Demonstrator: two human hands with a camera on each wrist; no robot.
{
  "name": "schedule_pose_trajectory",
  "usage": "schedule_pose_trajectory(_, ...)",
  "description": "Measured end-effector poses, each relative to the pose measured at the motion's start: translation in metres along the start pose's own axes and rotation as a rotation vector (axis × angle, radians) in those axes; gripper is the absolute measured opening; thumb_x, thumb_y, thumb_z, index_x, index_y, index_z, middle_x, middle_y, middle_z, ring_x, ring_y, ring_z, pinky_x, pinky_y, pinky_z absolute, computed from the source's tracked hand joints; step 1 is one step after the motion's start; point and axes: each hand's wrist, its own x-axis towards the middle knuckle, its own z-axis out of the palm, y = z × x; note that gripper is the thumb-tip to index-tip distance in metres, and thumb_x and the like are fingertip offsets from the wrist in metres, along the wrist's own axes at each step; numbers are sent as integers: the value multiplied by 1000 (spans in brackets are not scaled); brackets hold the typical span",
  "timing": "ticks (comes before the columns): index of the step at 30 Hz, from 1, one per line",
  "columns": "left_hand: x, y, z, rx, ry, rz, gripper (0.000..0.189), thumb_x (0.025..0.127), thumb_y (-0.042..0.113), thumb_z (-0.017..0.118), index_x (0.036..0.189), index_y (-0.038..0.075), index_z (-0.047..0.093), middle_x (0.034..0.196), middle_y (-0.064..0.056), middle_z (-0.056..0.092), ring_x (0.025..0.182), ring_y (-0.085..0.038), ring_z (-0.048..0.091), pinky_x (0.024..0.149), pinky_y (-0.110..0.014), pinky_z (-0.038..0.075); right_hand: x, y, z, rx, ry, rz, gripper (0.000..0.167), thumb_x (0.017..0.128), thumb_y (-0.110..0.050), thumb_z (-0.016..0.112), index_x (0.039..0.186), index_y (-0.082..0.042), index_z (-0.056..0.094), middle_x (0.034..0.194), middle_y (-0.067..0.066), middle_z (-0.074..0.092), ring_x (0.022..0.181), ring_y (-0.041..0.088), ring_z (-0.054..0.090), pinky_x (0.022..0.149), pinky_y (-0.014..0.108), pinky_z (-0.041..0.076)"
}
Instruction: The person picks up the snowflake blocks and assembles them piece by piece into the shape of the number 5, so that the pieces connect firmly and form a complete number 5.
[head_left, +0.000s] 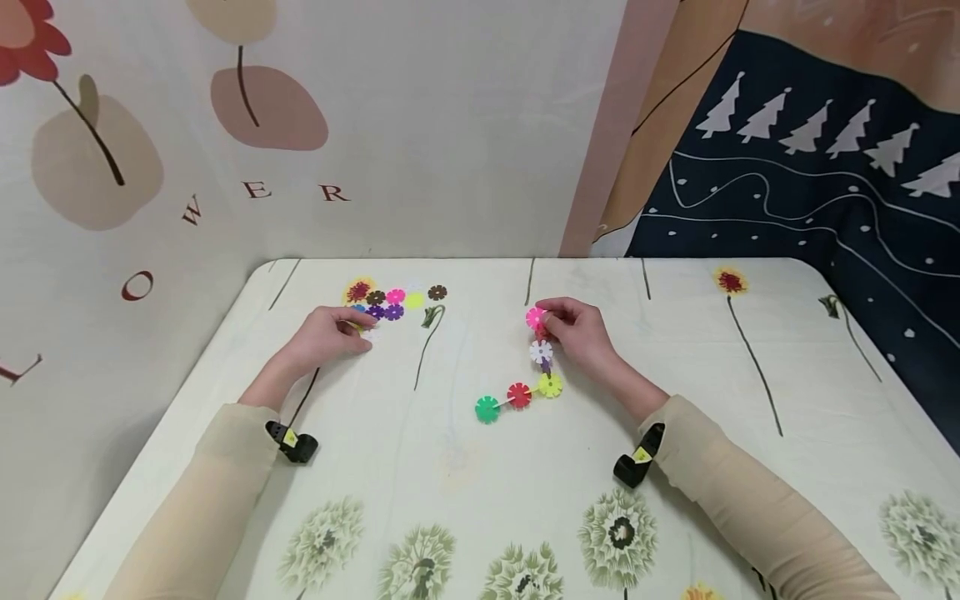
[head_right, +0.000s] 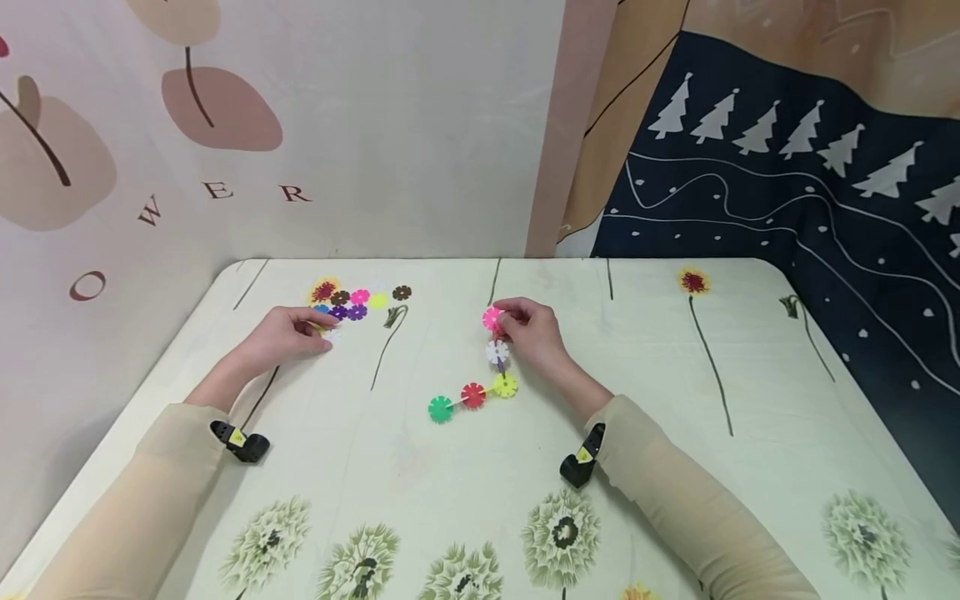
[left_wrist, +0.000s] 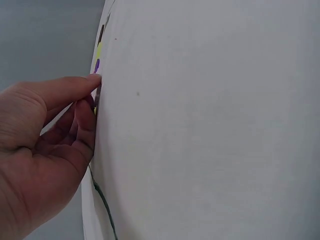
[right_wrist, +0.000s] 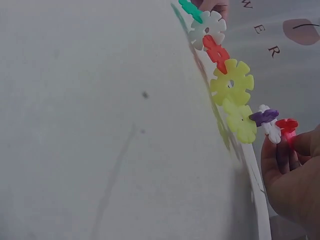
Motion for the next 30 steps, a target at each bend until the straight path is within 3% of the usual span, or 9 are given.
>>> schedule_pose_trajectory(13, -2, -1, 0, 4, -11, -9, 35, 91, 10, 77, 124, -1, 70, 96, -11, 62, 87, -25, 53, 67, -27, 46, 0, 1, 1, 22, 40, 45, 27, 105, -7, 58, 131, -1, 65, 113, 15, 63, 94, 20, 62, 79, 21, 57)
schedule_pose_trajectory(20, -2, -2, 0, -8, 1, -1, 30, 93, 10, 75, 121, -1, 71, 101, -13, 64, 89, -25, 54, 68, -25, 49, -1, 1, 0, 5, 36, 37, 27, 105, -7, 58, 131, -2, 66, 114, 15, 63, 95, 21, 61, 79, 21, 57)
schedule_pose_trajectory(26, -1, 4, 1, -43, 15, 2, 23, 98, 8, 69, 118, -2, 72, 110, -16, 68, 89, -21, 58, 70, -22, 53, -1, 0, -1, -6, 29, 26, 27, 105, -6, 58, 130, -1, 66, 113, 15, 63, 94, 21, 60, 78, 21, 57)
schedule_pose_trajectory(30, 2, 12, 6, -108, -3, 22, 25, 97, 10, 71, 117, -4, 71, 101, -15, 69, 81, -18, 60, 68, -23, 54, -1, -1, -1, -9, 28, 33, 27, 105, -6, 57, 130, -2, 66, 113, 15, 63, 94, 21, 59, 77, 20, 57)
